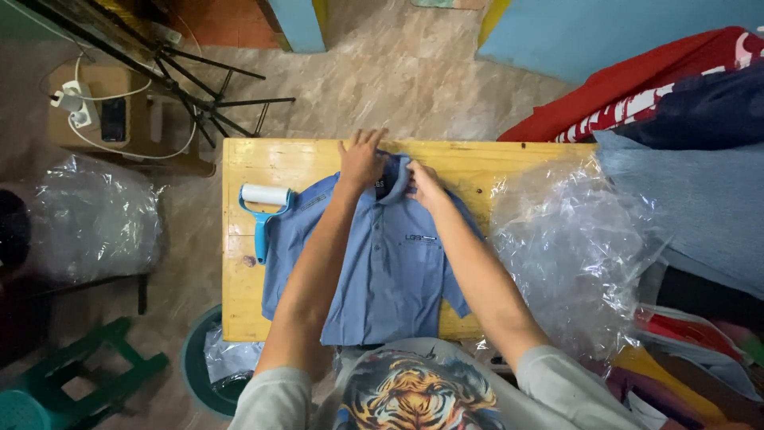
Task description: The person lays a blue polo shirt on a wooden table, smooths it out, and uses a lint roller to clean the front and back surfaces. The shirt is flipped over to treat both sides, and the lint roller is used repeatedly across the fabric.
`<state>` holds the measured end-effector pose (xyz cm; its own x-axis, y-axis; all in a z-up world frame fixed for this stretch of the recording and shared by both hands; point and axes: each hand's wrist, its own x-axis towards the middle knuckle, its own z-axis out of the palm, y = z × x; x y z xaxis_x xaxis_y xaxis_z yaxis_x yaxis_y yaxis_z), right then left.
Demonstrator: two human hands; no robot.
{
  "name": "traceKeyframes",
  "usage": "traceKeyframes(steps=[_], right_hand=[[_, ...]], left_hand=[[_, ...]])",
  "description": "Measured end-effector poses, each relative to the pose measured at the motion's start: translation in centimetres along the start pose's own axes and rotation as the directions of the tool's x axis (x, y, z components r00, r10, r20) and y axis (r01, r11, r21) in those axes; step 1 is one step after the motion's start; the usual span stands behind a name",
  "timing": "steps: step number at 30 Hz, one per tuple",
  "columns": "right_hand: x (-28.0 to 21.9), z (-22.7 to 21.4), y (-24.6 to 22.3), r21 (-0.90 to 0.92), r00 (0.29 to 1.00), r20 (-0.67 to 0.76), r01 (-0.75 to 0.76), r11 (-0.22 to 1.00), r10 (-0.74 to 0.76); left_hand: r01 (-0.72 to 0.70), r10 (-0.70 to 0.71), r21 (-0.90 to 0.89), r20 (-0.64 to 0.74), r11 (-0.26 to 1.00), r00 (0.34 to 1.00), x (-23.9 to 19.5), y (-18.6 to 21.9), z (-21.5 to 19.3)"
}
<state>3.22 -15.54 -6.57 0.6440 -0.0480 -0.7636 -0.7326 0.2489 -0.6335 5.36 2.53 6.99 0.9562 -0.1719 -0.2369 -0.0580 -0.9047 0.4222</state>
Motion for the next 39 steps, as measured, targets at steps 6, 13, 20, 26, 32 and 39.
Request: traceKeyframes(steps=[6,13,20,26,32,39], right_hand=[[-0.9,0.3,-0.5,-0.012,0.998,-0.060,0.012,1.000,-0.013],[-6.5,1.8,-4.0,-0.008,0.987,-0.062,0.150,0.989,-0.150],[-7.0,-0.2,-3.5,-0.180,0.978,-0.144,0.126,0.976,-0.152],[-6.6,1.1,-4.7,-0.768,0.688,-0.024,0.452,0.454,-0.725],[-8.6,6.4,-9.8,-0.820,0.672,0.511,0.569,-0.069,-0.536],[-6.5,5.8,-9.9,-0.824,0.771,0.554,0.562,-0.074,-0.313]], left_hand=[[-0.039,0.044,-0.029,0.208,0.999,0.977,4.8,-1.9,5.0],[0.044,-0.007,-0.139,0.257,0.989,0.966,6.5,-3.4,7.1],[0.100,-0.102,0.029,0.041,0.995,0.994,1.0,0.1,-0.1],[0.461,-0.464,-0.059,-0.156,0.886,0.872,-3.0,-0.6,0.2],[0.459,-0.549,-0.443,-0.096,0.770,0.830,-0.5,-6.6,8.5],[0.402,-0.629,-0.849,0.109,0.344,0.770,0.5,-9.1,11.0]])
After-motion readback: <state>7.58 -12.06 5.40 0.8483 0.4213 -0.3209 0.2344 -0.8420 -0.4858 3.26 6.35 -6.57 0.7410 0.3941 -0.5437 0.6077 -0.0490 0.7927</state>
